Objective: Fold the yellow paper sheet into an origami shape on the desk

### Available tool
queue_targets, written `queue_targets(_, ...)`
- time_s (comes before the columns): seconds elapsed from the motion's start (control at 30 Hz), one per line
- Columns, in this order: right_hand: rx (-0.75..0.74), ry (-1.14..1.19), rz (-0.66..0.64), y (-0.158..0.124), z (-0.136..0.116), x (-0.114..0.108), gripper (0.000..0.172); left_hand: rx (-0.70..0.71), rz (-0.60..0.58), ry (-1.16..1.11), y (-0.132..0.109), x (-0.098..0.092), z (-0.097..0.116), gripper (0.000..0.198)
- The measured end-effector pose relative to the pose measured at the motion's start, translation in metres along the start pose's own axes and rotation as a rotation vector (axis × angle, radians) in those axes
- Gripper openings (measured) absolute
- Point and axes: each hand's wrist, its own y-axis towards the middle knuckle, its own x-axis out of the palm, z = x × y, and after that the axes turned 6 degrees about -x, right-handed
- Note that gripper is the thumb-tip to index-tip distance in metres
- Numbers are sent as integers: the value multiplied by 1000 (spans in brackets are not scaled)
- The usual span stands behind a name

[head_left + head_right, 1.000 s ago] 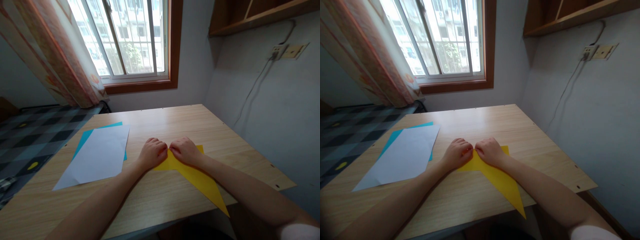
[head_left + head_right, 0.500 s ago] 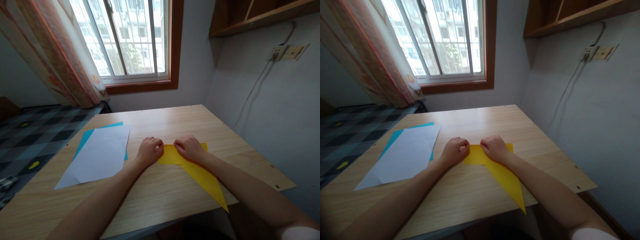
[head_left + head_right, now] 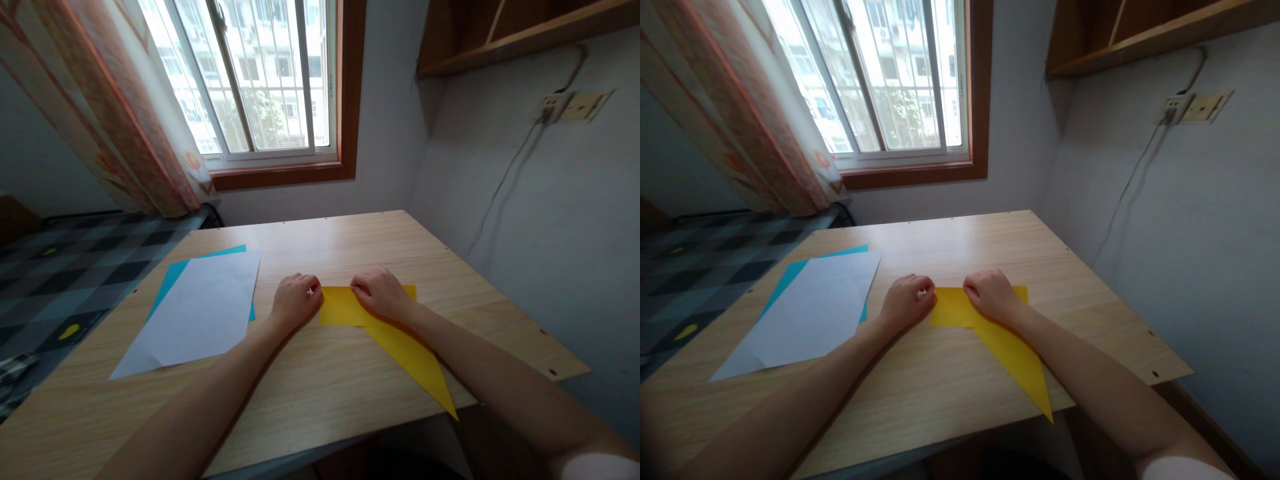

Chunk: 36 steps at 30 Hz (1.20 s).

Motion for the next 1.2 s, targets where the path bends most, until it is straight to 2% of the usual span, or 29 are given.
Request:
queue_targets(0.13,63,37,2,0,7,-4,20,-79,34,-58,1,-1,-7,13)
queue_targets(0.27,52,68,12,0,7,-4,19,50,99,-151,-1,-6,3,18)
queue_targets(0.47,-24,120,3,2,-8,2,19,212,10,-119,-7,-9,24,22)
queue_targets(0.7,-45,120,-1,4,-20,9,18,297,-63,-5,-6,-8,23,25)
queue_targets(1.0,-42,153,2,6,-21,11,17,354,-56,43,-5,-9,25,23)
queue_targets(1.2,-8,178,19,6,-17,9,17,333,-33,56,-4,-9,21,22)
